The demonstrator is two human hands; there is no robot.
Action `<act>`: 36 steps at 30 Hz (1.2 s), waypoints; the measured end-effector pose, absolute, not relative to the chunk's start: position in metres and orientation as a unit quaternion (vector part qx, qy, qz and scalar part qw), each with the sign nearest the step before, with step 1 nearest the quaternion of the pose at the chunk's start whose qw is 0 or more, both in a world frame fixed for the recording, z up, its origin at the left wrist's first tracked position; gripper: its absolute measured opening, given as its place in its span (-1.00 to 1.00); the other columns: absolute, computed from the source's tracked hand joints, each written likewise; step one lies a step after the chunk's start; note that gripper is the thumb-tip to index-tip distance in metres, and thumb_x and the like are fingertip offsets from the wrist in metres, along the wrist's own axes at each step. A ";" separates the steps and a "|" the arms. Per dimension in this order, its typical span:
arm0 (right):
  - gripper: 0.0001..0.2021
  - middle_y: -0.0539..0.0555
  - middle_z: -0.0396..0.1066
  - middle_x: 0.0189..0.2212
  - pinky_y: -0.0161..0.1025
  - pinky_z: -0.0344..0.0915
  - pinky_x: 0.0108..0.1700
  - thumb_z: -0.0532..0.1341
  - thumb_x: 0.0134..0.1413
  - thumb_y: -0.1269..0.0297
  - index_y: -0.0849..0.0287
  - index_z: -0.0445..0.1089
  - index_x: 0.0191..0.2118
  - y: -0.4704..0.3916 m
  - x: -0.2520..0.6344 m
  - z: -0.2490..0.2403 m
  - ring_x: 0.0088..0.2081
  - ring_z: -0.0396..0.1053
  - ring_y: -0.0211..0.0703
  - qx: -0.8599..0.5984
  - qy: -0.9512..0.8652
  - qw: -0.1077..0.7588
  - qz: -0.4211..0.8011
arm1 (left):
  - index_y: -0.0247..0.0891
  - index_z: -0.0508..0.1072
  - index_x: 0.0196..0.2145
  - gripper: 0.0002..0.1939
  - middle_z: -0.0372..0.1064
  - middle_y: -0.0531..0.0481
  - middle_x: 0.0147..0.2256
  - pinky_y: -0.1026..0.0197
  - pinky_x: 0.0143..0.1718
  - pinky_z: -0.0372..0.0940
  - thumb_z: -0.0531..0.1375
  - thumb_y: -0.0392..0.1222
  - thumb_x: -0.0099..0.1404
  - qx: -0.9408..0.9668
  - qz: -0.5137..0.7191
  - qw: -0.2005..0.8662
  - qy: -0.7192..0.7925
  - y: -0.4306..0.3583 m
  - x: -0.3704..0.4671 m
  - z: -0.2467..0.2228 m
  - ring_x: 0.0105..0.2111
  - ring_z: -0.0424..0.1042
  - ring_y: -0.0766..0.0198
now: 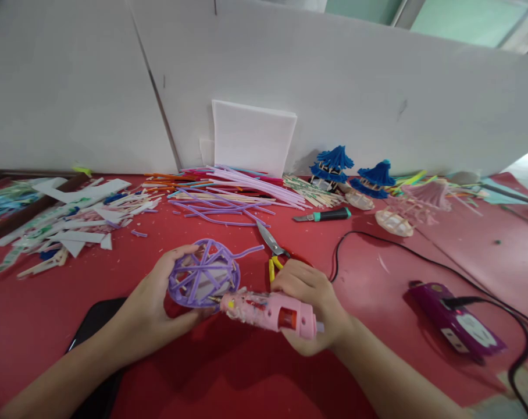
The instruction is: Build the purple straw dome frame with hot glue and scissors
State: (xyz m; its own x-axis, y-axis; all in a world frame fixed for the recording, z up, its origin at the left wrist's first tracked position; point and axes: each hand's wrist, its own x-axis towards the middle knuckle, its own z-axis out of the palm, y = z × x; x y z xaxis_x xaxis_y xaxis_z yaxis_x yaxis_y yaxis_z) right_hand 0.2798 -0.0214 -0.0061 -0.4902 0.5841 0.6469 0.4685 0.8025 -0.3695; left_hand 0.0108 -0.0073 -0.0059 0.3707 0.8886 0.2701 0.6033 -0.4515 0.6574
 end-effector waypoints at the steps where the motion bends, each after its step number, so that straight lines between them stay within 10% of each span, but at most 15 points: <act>1: -0.85 0.04 0.29 -0.53 -0.23 0.25 -0.49 0.10 -0.14 0.34 0.12 0.26 -0.34 -0.022 0.280 -0.006 -0.52 0.28 -0.15 -0.310 -0.859 0.400 0.068 | -0.19 0.06 0.18 -0.22 0.27 -0.21 0.08 -0.08 0.01 0.37 0.31 -0.13 0.07 0.794 0.309 0.231 0.469 -0.007 0.011 -0.006 0.03 0.39 -0.02; 36: -0.85 0.05 0.30 -0.53 -0.22 0.27 -0.49 0.09 -0.15 0.39 0.14 0.26 -0.35 -0.020 0.289 -0.004 -0.51 0.29 -0.15 -0.333 -0.838 0.430 0.039 | -0.19 0.05 0.15 -0.27 0.25 -0.21 0.08 -0.11 0.04 0.34 0.28 -0.13 0.08 0.780 0.303 0.272 0.475 -0.008 0.010 0.000 0.04 0.37 -0.02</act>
State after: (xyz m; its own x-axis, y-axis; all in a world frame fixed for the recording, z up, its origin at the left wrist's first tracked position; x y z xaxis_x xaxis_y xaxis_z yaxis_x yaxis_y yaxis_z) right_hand 0.2891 -0.0200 -0.0041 -0.4077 0.5923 0.6950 0.5245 0.7749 -0.3527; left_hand 0.0104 -0.0076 0.0000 0.3651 0.9059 0.2145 0.5762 -0.4009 0.7122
